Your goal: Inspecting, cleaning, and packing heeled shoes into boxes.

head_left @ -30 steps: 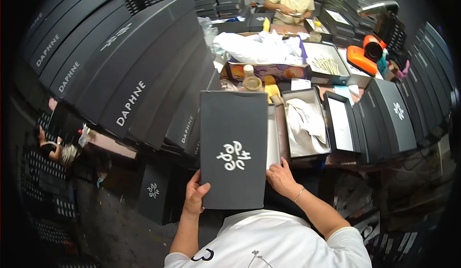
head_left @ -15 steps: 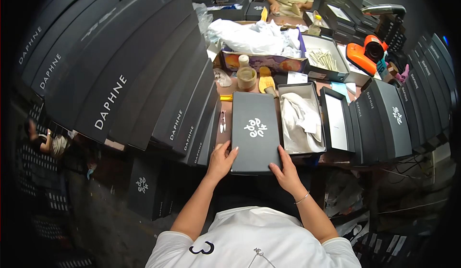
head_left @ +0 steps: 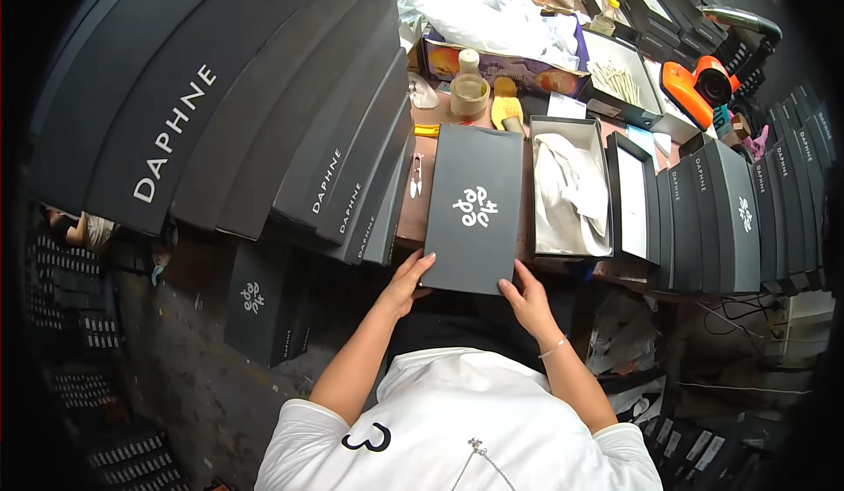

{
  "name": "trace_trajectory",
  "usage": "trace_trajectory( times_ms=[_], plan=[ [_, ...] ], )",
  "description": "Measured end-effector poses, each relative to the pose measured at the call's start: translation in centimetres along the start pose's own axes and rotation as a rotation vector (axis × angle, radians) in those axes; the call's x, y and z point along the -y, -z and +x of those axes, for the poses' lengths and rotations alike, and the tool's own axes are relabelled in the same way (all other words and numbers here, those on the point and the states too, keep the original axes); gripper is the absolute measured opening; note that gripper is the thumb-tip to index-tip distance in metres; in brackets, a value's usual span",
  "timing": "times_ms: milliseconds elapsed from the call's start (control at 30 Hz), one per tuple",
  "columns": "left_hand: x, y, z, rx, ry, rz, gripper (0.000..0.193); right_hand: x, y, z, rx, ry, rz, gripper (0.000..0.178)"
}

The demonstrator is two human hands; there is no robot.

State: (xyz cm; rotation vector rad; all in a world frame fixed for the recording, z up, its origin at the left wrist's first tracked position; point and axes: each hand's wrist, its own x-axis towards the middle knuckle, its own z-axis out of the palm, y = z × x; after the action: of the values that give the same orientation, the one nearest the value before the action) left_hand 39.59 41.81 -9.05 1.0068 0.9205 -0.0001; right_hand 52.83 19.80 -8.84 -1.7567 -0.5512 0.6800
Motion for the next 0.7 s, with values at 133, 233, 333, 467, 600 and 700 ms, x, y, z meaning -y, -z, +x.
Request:
trace_trajectory(
  times_ms=[133,233,333,467,600,700],
  plan=[
    [0.3,1.3,0.1,0.212,-0.055,-0.048,0.064,1.1,-0.4,-1.5,0.005,-0.012,-0.030,0.053],
    [-2.6,0.3,-5.1,0.404,0.057,-0.281,0.075,6.0,2.9,-3.2,0.079,0.143,0.163,0.055],
    [-3.8,-1.4,-8.8,0.538,0.205,-0.570,0.082,9.8,4.9,-3.9,0.166,0.289,0.300,0.055],
    [-3.1,-2.9,-10.0,0.728,0.381,-0.850,0.085,11.5,4.8,-3.9,0.194,0.366,0.402,0.061],
    [-1.6,-3.3,-10.4,1.103,0.350,-1.111,0.081,12.3,4.8,-4.7,0.211,0.457,0.630,0.059],
    [-0.9,-3.1,-10.4,1.184,0.323,-1.178,0.071,10.8,5.8,-4.5,0.132,0.422,0.653,0.048]
  ],
)
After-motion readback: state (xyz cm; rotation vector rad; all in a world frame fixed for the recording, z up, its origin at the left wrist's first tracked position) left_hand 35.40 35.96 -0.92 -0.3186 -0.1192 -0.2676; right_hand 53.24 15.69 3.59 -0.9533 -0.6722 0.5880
